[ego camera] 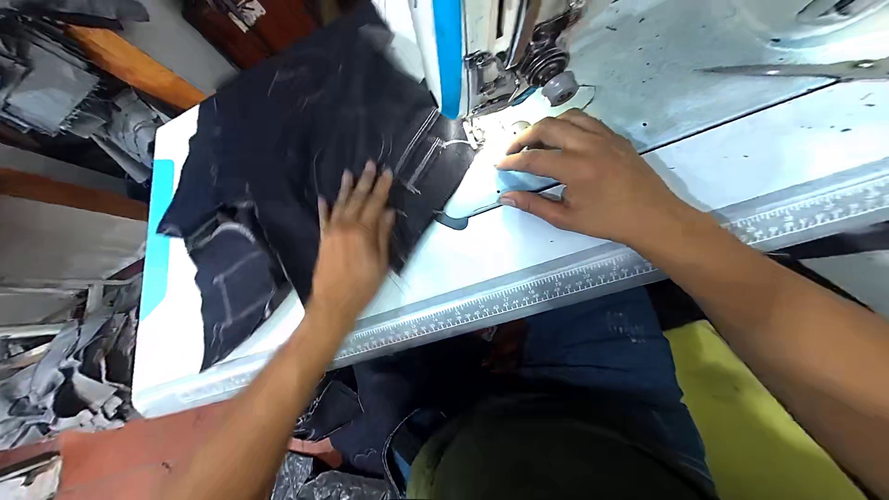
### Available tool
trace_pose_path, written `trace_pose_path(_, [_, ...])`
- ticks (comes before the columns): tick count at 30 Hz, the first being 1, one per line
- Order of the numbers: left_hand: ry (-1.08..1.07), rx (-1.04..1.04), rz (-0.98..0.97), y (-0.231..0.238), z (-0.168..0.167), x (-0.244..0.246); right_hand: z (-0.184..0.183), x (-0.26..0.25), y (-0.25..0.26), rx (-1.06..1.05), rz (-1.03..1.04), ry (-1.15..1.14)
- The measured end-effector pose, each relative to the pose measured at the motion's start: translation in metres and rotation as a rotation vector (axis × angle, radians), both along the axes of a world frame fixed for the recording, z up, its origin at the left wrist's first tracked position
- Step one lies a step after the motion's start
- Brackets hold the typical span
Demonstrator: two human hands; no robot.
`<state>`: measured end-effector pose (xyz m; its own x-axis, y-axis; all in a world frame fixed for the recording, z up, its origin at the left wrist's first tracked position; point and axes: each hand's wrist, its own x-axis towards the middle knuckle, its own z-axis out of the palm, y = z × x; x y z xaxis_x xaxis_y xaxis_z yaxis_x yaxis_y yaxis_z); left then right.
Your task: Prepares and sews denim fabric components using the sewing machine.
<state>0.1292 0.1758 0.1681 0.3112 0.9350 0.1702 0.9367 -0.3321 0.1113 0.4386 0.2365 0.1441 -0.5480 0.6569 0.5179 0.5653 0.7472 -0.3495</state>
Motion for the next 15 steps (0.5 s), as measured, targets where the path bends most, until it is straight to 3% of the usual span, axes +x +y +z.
trace_pose_path(2, [0.124,-0.04,0.089,-0.042,0.006,0.038,0.001,0.0,-0.003,0.044,0.063,-0.023])
trace_pose_path(6, [0.243,0.065,-0.018,-0.052,0.014,0.054,0.005,-0.001,-0.018,0.048,0.233,-0.118])
trace_pose_path(11, [0.042,0.17,-0.319,-0.057,0.01,0.06,0.002,0.011,-0.07,0.005,0.168,-0.241])
trace_pose_path(15, [-0.2,-0.012,-0.513,-0.039,0.0,0.045,-0.009,0.026,-0.08,0.088,0.157,-0.225])
